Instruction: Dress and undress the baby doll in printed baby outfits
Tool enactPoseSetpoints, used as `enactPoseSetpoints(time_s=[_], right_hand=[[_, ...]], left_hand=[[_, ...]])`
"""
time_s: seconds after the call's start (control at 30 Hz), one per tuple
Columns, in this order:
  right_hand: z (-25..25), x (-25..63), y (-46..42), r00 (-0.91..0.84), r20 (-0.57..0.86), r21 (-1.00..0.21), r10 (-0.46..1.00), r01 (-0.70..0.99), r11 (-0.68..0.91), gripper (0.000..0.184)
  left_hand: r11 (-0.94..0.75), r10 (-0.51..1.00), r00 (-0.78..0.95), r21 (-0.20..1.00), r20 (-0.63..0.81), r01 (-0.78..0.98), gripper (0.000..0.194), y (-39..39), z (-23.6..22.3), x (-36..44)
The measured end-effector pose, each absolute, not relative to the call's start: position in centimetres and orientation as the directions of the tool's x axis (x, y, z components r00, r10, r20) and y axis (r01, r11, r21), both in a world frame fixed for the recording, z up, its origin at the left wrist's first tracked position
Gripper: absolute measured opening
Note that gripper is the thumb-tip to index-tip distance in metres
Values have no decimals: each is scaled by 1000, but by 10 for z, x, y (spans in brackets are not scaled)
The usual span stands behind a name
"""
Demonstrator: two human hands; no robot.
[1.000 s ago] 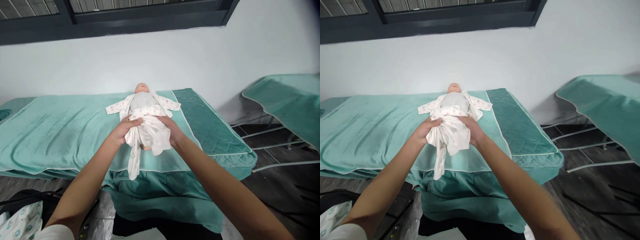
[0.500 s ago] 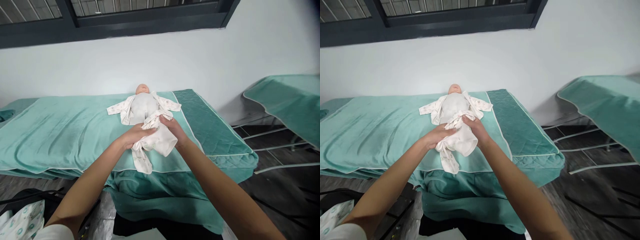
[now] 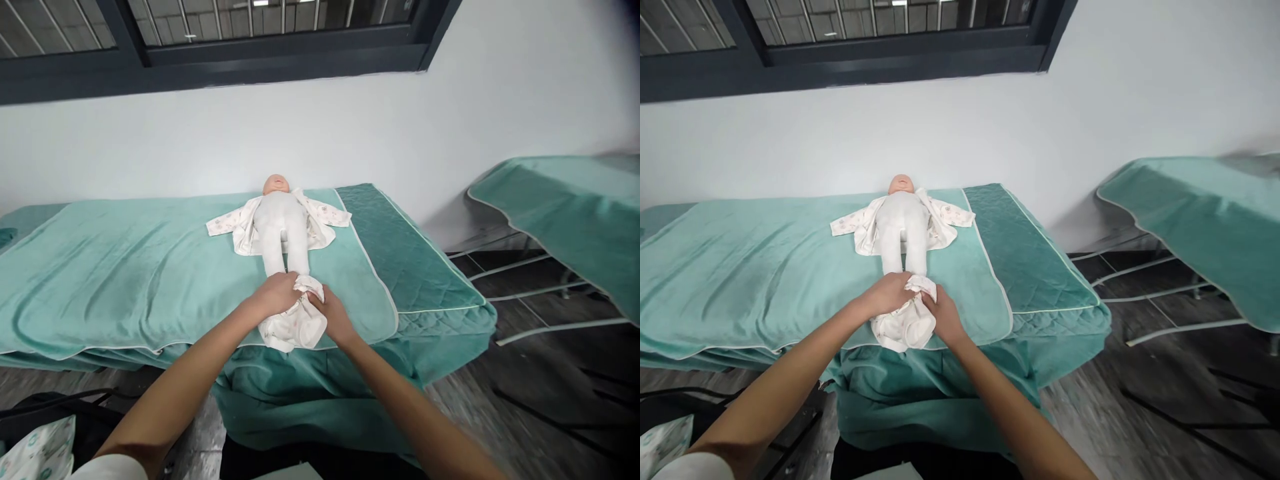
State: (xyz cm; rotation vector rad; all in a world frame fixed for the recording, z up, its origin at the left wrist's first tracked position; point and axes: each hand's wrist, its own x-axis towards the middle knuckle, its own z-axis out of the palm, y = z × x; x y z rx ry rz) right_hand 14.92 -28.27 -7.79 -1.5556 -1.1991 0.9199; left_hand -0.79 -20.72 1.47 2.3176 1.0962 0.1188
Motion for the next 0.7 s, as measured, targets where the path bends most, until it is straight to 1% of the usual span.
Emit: enactPoseSetpoints(time_s=[0.07,0.13,0.2,0.3,0.37,0.47,0.57,0.63,0.7], right_hand=[[-78,145,-283,247,15,-955,969,290,-59,46],[-78,142,-282,256,31,-958,966,285,-45,43],[-78,142,-281,265,45,-969,963,245,-22,40],[-80,145,-274,294,77,-990,953,136,38,37],[-83,149,-266,340,114,-993,933,56,101,34],[-86,153,-253,394,154,-986,906,-1,168,27],[-85,155,-239,402,169,-981,900,-21,194,25],[-82,156,-230,410,173,-978,896,-34,205,26],[-78,156,-222,425,176,-977,888,-36,210,27]], left_hand=[[-502,739,655,520,-156,691,26,-209,16,-7],[-495,738,660,551,-140,671,28,-210,17,-8],[-475,741,661,605,-117,639,29,-210,19,-9],[-399,751,652,717,-102,572,28,-208,20,-9],[-299,753,646,810,-125,505,30,-206,20,-9],[-56,708,673,933,-214,356,37,-199,19,-12],[170,597,754,962,-273,213,52,-189,21,-20],[225,552,790,960,-269,169,61,-180,23,-26],[217,557,791,964,-254,156,63,-172,24,-29]])
